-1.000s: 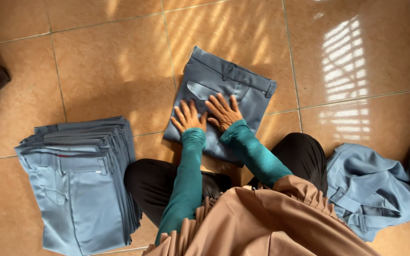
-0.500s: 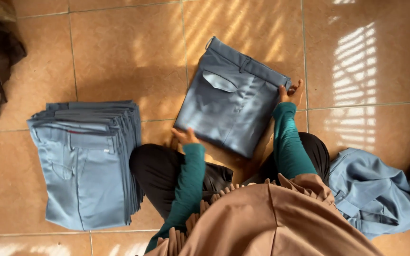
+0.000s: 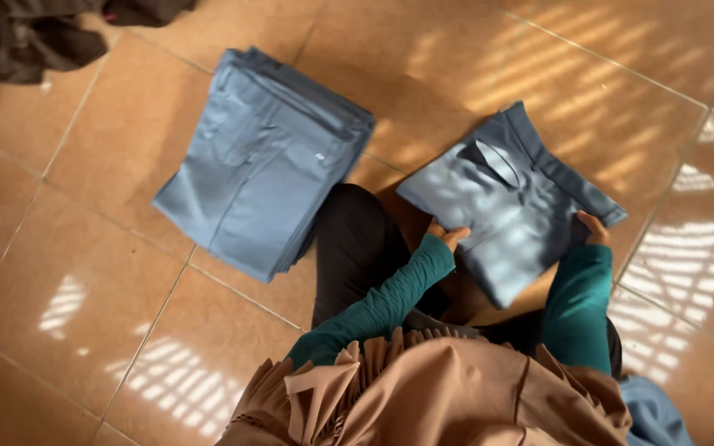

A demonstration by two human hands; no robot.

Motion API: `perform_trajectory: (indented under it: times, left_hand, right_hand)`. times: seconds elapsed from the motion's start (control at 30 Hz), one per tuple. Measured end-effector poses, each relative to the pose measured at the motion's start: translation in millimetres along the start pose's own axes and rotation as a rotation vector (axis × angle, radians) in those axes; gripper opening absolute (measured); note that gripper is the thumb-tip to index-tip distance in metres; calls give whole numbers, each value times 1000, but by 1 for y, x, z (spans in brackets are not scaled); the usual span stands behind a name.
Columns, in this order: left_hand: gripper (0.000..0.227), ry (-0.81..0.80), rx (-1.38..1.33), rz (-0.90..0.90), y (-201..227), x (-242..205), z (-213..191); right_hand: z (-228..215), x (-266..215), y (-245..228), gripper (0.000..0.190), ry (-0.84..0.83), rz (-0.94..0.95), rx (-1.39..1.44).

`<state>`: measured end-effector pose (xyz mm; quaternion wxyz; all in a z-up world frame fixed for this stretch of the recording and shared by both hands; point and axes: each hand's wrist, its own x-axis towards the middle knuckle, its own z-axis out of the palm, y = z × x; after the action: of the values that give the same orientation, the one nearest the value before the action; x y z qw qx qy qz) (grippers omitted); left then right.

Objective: Folding blue trousers and stacking them in a neat pile on the floor.

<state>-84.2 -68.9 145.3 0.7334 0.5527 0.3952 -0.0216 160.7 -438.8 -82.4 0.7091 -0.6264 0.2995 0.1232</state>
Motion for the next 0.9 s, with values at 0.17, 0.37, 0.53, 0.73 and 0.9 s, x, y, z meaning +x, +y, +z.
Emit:
perform_trajectory:
  times: [0.17,0.37,0.53,0.73,0.9]
  left_hand:
    - [34,-205,-444,442,92,-11,-62]
    - [45,-23,-414,778,217,-76,-200]
    - [84,998,50,1015,177,-44,-361]
    - [95,965,-274,550,74,-28,-477]
    - [100,876,-361,492,77,-39,-468]
  right_hand:
    - [121,-176,-157,21,-176,-251,-14]
    - [295,-365,-277,37,-370,-482,105]
    - [448,-440,-214,36,-688,-324,396]
    - [545,-412,-43,130,-579,14,-61]
    - [543,-429,-55,136,-569,40,-16]
